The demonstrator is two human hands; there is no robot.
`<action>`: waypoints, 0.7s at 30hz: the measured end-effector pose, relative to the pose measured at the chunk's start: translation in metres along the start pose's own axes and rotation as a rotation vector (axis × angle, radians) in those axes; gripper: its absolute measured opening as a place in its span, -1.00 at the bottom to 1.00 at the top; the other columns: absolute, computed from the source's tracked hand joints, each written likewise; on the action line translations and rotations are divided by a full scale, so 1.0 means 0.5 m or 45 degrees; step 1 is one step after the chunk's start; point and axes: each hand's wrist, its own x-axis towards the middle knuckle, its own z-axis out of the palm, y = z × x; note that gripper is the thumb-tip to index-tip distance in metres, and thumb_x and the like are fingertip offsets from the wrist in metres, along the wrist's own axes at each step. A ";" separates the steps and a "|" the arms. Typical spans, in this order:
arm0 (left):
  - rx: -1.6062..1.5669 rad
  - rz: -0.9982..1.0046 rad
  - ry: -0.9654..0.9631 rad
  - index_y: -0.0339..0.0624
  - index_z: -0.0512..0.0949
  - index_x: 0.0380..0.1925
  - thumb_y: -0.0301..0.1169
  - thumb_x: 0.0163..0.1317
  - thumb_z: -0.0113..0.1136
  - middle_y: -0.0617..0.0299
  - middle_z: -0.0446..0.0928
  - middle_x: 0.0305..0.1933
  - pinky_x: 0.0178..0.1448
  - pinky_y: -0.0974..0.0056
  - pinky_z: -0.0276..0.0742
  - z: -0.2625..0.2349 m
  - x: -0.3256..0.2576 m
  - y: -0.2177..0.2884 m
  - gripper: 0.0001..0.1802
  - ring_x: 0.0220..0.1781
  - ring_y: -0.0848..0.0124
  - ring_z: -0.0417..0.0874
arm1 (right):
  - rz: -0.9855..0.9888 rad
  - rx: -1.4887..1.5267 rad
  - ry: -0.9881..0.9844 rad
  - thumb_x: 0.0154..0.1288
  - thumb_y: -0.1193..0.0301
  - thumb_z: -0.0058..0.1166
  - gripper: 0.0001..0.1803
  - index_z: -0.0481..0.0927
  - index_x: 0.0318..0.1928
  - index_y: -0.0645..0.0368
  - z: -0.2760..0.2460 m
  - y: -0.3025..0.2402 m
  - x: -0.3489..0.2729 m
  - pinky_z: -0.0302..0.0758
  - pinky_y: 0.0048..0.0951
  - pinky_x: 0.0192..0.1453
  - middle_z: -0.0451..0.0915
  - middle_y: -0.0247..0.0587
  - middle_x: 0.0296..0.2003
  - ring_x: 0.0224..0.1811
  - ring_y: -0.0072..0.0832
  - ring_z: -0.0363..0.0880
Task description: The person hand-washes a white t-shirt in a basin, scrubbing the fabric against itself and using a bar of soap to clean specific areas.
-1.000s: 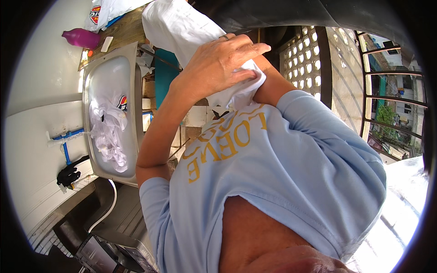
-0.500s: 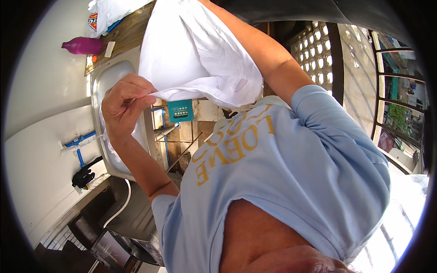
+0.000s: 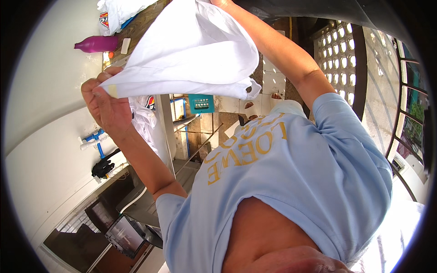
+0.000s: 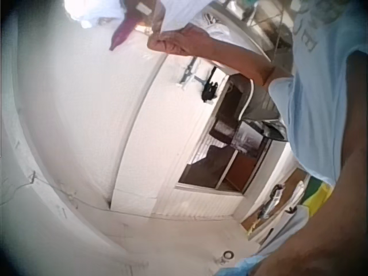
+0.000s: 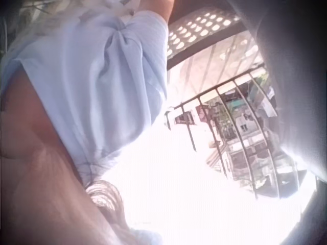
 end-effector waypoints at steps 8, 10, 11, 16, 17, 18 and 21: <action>-0.176 0.047 0.370 -0.04 0.55 -0.36 -0.22 0.32 0.13 0.43 0.24 -0.47 0.12 -0.05 0.31 -0.100 0.053 0.107 -0.82 -0.16 0.26 0.27 | -0.152 -0.971 -0.169 0.23 0.46 -0.07 -0.61 0.45 0.09 0.27 0.091 0.038 0.006 0.49 -0.44 -0.06 0.61 -0.06 -0.18 -0.20 -0.36 0.59; -0.066 0.003 0.341 -0.06 0.43 -0.47 -0.22 0.31 0.13 0.40 0.12 -0.51 0.08 0.03 0.25 -0.103 0.041 0.114 -0.76 -0.23 0.29 0.16 | -0.440 -1.127 -0.374 0.05 0.60 -0.13 -0.52 0.46 0.06 0.35 0.148 -0.038 -0.055 0.46 -0.29 0.07 0.61 0.13 -0.15 -0.05 -0.11 0.58; -0.015 0.006 0.226 -0.05 0.45 -0.43 -0.23 0.34 0.11 0.40 0.10 -0.51 -0.05 0.09 0.21 -0.109 0.048 0.106 -0.79 -0.26 0.29 0.13 | -0.445 -1.178 -0.423 0.04 0.61 -0.12 -0.52 0.48 0.05 0.34 0.156 -0.054 -0.061 0.47 -0.28 0.06 0.61 0.13 -0.15 -0.06 -0.12 0.58; -0.069 -0.081 0.073 -0.10 0.47 -0.32 -0.29 0.35 0.09 0.38 0.13 -0.52 -0.21 0.20 0.20 -0.097 0.055 0.064 -0.86 -0.27 0.33 0.16 | -0.439 -1.313 -0.528 -0.02 0.63 -0.03 -0.57 0.57 -0.05 0.30 0.163 -0.076 -0.072 0.50 -0.29 0.00 0.61 0.14 -0.17 -0.08 -0.14 0.60; -0.107 -0.097 -0.031 -0.11 0.50 -0.24 -0.31 0.35 0.09 0.38 0.14 -0.53 -0.23 0.23 0.21 -0.119 0.052 0.061 -0.86 -0.27 0.34 0.18 | -0.412 -1.333 -0.545 -0.02 0.62 -0.02 -0.59 0.58 -0.07 0.30 0.165 -0.079 -0.078 0.51 -0.30 -0.01 0.61 0.13 -0.17 -0.08 -0.15 0.60; -0.042 -0.150 -0.005 -0.13 0.49 -0.21 -0.33 0.35 0.09 0.37 0.17 -0.53 -0.26 0.25 0.20 -0.133 0.033 0.059 -0.86 -0.30 0.35 0.18 | -0.173 -1.409 -0.487 0.00 0.60 0.01 -0.59 0.56 -0.05 0.28 0.189 -0.079 -0.100 0.50 -0.28 -0.05 0.62 0.07 -0.22 -0.12 -0.15 0.60; 0.182 -0.321 0.122 -0.18 0.46 -0.10 -0.40 0.35 0.06 0.33 0.27 -0.50 -0.35 0.29 0.24 -0.134 -0.011 0.036 -0.83 -0.39 0.40 0.23 | -0.439 -1.335 -0.730 0.03 0.58 0.02 -0.58 0.52 -0.01 0.27 0.238 -0.031 -0.119 0.49 -0.25 -0.11 0.60 0.01 -0.29 -0.19 -0.16 0.58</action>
